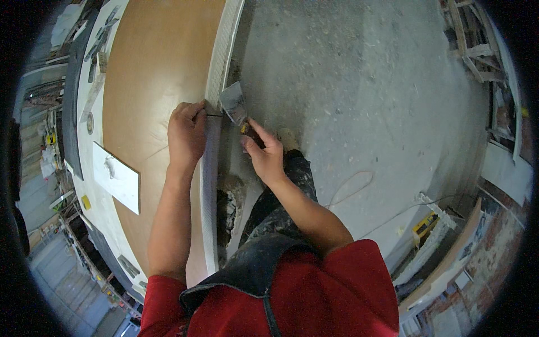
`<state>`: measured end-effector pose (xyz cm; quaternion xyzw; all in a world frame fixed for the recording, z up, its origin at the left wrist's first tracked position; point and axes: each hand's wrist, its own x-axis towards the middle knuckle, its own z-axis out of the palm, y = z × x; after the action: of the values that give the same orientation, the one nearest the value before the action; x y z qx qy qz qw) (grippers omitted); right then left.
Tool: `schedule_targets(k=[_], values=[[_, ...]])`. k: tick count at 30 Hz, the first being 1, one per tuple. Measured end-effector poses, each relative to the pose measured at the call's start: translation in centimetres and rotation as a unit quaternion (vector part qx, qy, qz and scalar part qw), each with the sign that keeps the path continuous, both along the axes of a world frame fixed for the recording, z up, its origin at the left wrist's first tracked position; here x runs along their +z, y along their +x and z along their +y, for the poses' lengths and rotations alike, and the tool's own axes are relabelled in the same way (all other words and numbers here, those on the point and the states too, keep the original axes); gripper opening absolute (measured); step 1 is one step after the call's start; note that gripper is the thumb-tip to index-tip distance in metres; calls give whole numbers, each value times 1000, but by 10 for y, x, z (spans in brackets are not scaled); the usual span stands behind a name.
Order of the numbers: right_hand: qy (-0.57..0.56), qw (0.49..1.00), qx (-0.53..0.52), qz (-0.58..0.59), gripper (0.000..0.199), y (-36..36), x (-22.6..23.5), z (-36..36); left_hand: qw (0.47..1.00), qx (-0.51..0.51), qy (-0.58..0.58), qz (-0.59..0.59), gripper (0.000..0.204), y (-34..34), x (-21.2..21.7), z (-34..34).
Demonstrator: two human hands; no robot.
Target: The person scoops white adhesive from a container onto a small white board, then uses a putty knife to spread the adhesive along the edge of a large curved wooden panel. The person repeatedly transfers adhesive from the board to the panel edge and smooths it with the knife.
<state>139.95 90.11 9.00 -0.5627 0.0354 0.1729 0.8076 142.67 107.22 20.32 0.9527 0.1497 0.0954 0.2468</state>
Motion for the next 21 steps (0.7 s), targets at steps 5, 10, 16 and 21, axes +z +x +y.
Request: schedule_targets(k=[5,10,16,21], values=[[-64,994,60,60,47,-13,-18,6,999,-25,25,-15,21,-1,-3,1],[-142,988,50,-21,46,-18,-30,-6,1000,-7,14,13,22,1,0,-2],[-151,987,-34,39,45,0,-23,-47,1000,-7,22,-14,23,-10,-10,5],[-157,985,-60,41,46,32,66,-54,1000,19,16,1,48,-63,-8,-1]])
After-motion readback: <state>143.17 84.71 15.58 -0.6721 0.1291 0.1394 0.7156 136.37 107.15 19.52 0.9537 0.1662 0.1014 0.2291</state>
